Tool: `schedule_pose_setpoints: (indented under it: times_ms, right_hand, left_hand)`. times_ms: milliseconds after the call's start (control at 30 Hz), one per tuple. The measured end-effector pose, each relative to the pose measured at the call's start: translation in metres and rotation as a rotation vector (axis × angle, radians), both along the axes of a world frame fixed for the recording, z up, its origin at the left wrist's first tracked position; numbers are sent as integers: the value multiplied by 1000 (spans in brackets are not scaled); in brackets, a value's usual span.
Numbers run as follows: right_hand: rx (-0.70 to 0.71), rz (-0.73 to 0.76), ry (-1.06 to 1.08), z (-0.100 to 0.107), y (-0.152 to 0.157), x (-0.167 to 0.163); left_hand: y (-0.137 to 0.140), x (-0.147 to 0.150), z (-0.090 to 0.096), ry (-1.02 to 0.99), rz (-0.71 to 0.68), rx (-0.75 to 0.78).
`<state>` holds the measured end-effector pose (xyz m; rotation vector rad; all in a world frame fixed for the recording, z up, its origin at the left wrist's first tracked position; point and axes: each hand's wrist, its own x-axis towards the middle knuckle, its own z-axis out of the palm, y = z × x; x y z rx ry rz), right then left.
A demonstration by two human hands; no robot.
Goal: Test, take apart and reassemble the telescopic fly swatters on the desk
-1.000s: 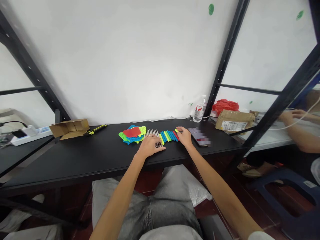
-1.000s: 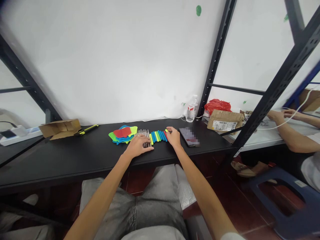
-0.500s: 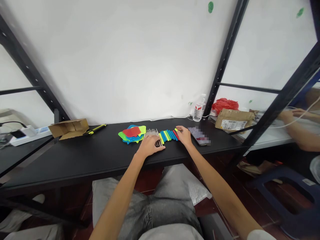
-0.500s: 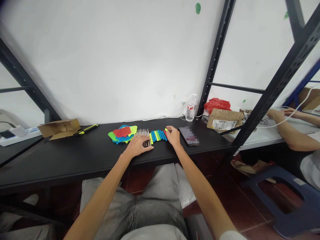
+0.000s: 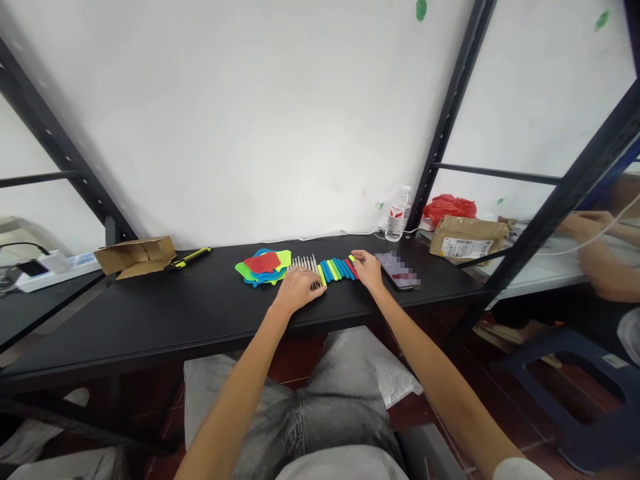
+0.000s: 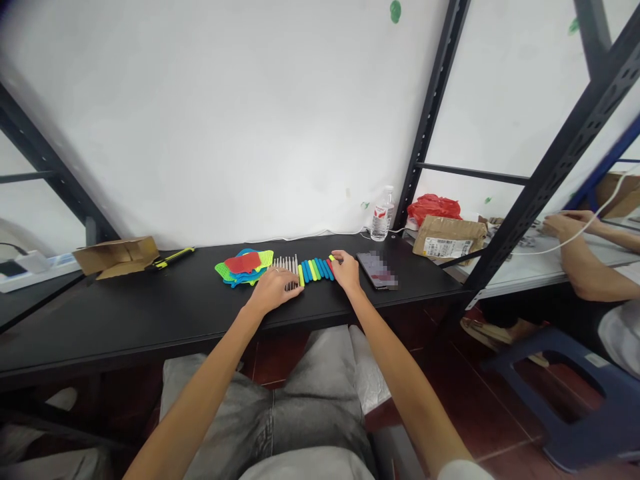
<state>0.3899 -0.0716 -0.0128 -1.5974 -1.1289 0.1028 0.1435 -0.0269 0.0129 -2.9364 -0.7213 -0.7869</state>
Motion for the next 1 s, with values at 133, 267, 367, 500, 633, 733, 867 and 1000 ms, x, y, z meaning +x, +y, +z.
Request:
schedule_pose_setpoints:
  times_ms: [133,267,367,500,633,733,867,1000]
  right_hand:
    - [0,0,12,2,-2,-2]
    - [-5,4,19,3,-2,-3]
    - [-15,1,20,3,-2,-2]
    - [0,10,21,2,-2,-2]
    - [15,9,16,0,-1,0]
    - [24,11,19,-2,1,2]
    - [31,10,24,-2,1,2]
    - [-2,-47,-55,4,-4,-3]
  left_hand:
    - [0,-1,0,7,4,-18]
    - [1,-4,-2,-3,28,-43]
    - [4,-6,-5,-15,75,-79]
    - [9,-7,-6,-27,65,-91]
    - [10,-6,-4,-24,34,-11]
    - [9,-6,-3,-28,31,12]
    - [11,-8,-8,-53,87,-19]
    - [14,-11,-14,-13,201,-64]
